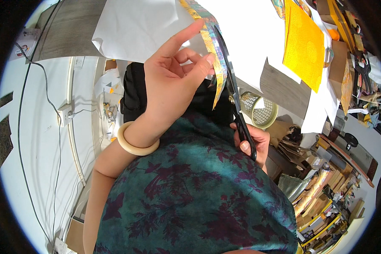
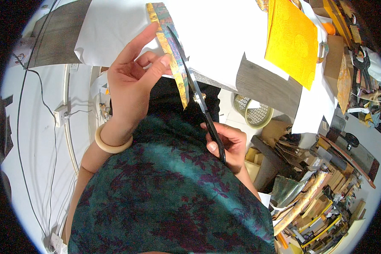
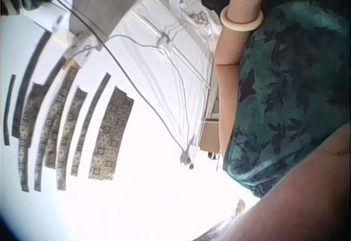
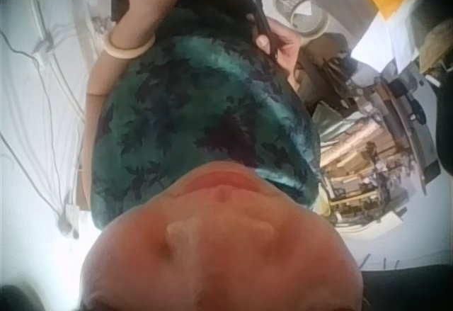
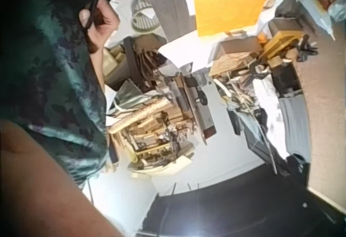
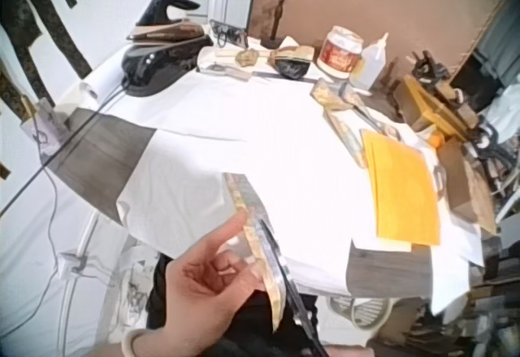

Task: The person cuts a narrow strip of patterned fabric using scissors, then places it on a larger piece of fabric and uses a yellow tool to press or mark along the strip. The person continues cutting the strip into smaller pieces.

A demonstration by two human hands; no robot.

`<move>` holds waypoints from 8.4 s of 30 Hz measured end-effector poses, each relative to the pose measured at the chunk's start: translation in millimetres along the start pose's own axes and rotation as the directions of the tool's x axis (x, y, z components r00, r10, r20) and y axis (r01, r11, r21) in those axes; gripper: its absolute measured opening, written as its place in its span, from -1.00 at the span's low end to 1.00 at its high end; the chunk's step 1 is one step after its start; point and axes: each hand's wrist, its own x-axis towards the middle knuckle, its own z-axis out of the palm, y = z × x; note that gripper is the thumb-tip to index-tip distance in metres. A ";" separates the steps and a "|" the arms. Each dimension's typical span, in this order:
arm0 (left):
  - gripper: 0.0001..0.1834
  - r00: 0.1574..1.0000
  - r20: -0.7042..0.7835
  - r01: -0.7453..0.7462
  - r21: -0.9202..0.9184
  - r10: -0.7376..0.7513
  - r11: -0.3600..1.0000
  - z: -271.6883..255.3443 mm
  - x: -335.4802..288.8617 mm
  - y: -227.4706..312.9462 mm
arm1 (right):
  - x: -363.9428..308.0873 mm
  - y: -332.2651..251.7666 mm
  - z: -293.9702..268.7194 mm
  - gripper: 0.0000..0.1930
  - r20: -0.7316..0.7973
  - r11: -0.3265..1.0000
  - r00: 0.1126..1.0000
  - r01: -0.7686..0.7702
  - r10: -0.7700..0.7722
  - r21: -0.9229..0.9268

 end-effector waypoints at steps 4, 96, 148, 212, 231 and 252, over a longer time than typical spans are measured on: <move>-0.38 1.000 0.005 0.004 -0.022 -0.004 1.000 2.0 -1.0 2.9 | 2.6 0.1 0.4 -0.48 0.016 0.999 0.999 0.032 -0.032 0.008; -0.54 0.983 -0.003 -0.177 0.212 0.181 0.961 -11.5 16.1 32.3 | 11.6 -2.9 5.4 -0.56 0.040 0.998 0.998 0.051 -0.049 -0.038; -0.45 0.985 0.011 -0.170 0.102 0.169 0.980 -12.0 19.2 43.8 | 25.5 0.1 13.5 -0.54 0.110 0.986 0.982 0.160 -0.154 -0.052; -0.52 0.975 -0.062 -0.204 0.145 0.215 0.968 6.2 17.0 37.8 | 32.4 5.8 18.6 -0.50 0.124 0.975 0.968 0.210 -0.217 0.067; -0.51 0.974 -0.050 -0.215 0.123 0.223 0.969 4.6 17.2 37.3 | 30.7 2.5 19.3 -0.54 0.107 0.981 0.975 0.192 -0.193 0.021; -0.45 0.983 -0.033 -0.176 0.135 0.182 0.975 10.8 9.0 34.9 | 33.8 1.2 21.2 -0.55 0.103 0.972 0.967 0.235 -0.233 -0.013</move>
